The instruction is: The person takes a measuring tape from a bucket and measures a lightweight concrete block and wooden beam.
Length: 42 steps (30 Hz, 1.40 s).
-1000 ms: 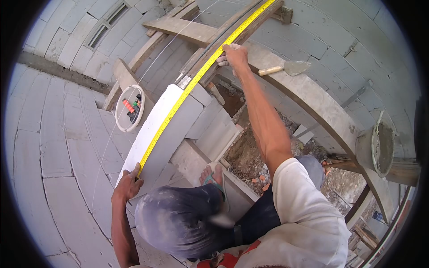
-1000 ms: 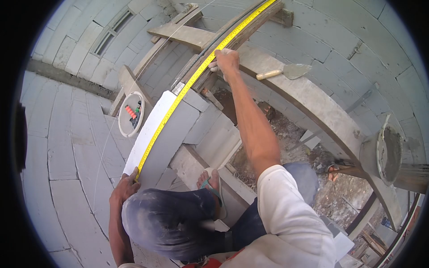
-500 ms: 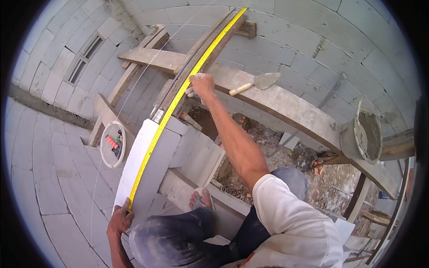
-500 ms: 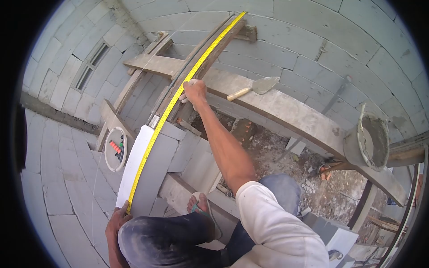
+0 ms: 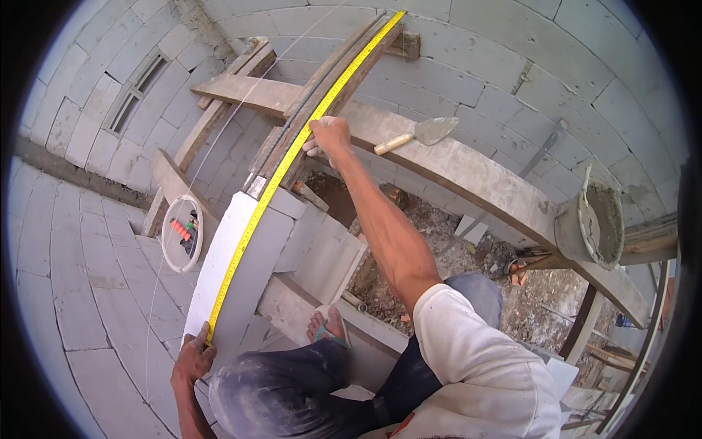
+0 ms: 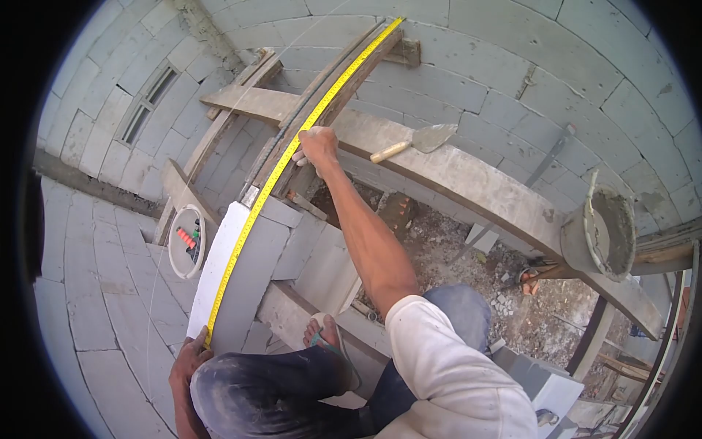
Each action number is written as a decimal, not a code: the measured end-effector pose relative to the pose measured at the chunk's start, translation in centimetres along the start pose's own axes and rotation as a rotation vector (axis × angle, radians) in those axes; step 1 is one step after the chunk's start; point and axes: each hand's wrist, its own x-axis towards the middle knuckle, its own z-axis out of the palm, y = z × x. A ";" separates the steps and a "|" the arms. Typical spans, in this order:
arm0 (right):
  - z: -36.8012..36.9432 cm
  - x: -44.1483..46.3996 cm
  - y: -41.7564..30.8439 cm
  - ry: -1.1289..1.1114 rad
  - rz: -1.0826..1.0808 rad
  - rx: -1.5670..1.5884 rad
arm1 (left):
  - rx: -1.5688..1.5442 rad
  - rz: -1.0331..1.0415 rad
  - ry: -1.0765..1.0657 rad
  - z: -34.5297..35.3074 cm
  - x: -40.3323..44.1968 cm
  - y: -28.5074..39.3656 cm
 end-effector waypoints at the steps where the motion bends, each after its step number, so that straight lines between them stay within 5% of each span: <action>1: 0.0 0.0 0.0 -0.004 0.010 0.012 | 0.003 0.003 0.002 0.0 0.0 -0.1; 9: -1.6 -1.6 -1.4 0.036 0.049 0.092 | 0.049 0.065 0.009 0.9 0.7 -1.8; 15: -3.9 -2.0 -8.9 0.068 -0.163 -0.007 | 0.097 0.030 -0.013 0.6 0.4 -1.1; 22: -9.4 -3.5 -17.5 -0.036 -0.470 -0.373 | 0.110 -0.014 -0.021 0.8 0.5 -0.7; 25: -13.4 -8.4 -19.1 -0.014 -0.430 -0.727 | 0.102 0.015 -0.004 1.2 0.7 -1.4; 31: -24.9 -18.8 -10.1 -0.061 -0.365 -0.996 | 0.093 0.014 0.000 1.7 1.4 -1.9; 39: -28.3 -37.6 3.3 0.207 0.091 -0.349 | 0.187 0.161 -0.091 1.4 2.9 -4.8; 42: -26.1 -42.6 6.0 0.349 0.240 -0.058 | 0.062 0.458 -0.034 1.5 3.3 -6.1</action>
